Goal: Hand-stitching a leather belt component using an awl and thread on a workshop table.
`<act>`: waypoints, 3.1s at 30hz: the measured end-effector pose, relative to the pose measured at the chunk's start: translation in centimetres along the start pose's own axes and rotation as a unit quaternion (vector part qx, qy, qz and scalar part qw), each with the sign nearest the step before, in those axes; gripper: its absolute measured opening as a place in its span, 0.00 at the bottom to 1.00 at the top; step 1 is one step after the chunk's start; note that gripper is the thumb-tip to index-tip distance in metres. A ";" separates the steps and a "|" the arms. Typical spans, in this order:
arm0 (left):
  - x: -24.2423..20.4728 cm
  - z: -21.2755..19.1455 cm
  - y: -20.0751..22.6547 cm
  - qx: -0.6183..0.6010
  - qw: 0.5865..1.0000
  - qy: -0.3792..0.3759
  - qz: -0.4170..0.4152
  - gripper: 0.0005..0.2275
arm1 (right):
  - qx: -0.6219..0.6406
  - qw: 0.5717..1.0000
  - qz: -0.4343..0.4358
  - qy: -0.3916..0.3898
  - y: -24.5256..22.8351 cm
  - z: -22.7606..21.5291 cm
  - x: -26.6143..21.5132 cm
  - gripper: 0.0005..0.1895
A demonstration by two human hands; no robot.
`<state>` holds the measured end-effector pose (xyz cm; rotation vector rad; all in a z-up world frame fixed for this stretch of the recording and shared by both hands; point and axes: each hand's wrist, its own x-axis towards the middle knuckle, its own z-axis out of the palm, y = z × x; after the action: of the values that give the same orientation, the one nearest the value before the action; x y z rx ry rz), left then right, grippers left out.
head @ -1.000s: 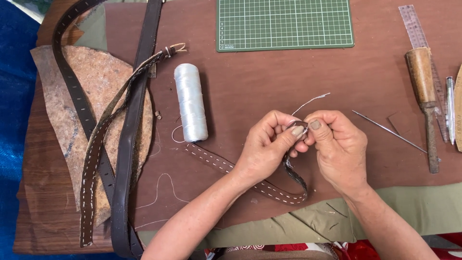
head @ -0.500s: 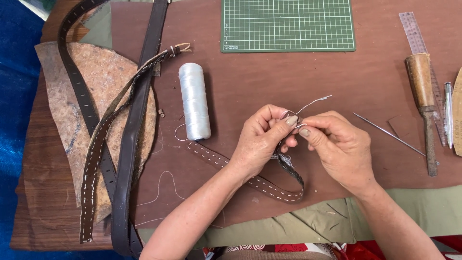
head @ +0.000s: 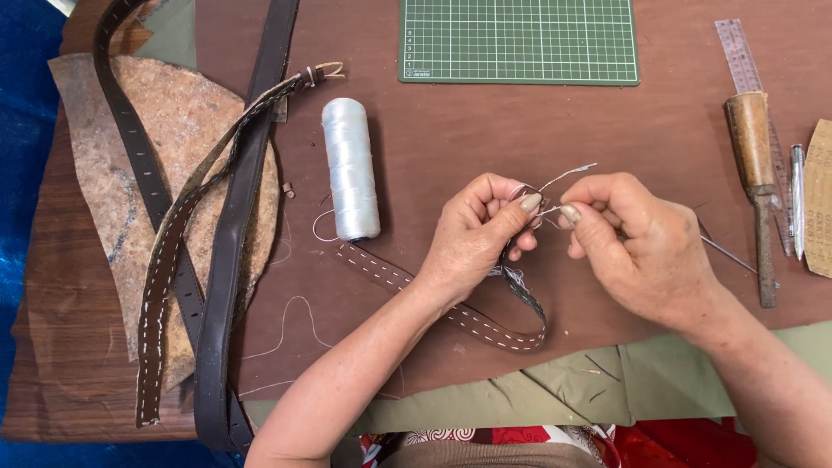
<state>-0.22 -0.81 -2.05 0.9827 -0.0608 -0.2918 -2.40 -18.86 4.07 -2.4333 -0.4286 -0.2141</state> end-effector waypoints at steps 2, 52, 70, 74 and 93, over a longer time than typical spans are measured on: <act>0.2 -0.1 0.1 0.004 1.000 -0.001 0.007 0.04 | -0.009 0.999 0.021 -0.026 0.2 -0.4 0.7 0.03; 0.7 0.1 -0.9 0.018 0.999 0.036 0.030 0.04 | -0.207 0.943 -0.181 -0.188 0.2 -2.4 4.6 0.03; 0.6 0.4 -0.7 0.051 0.998 0.031 0.019 0.07 | -0.280 0.897 -0.189 -0.286 -1.3 -2.8 8.7 0.10; 0.6 0.4 -0.8 0.050 0.998 0.033 0.022 0.05 | -0.274 0.901 -0.179 -0.286 -1.2 -2.8 9.0 0.08; 0.9 -0.3 -0.8 0.034 0.999 0.012 0.015 0.03 | -0.141 0.950 -0.116 -0.254 2.8 -3.1 7.4 0.04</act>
<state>0.53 -1.23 -3.00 1.0523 -0.0636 -0.2527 5.33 -21.01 6.73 -2.7043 -0.9736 0.2844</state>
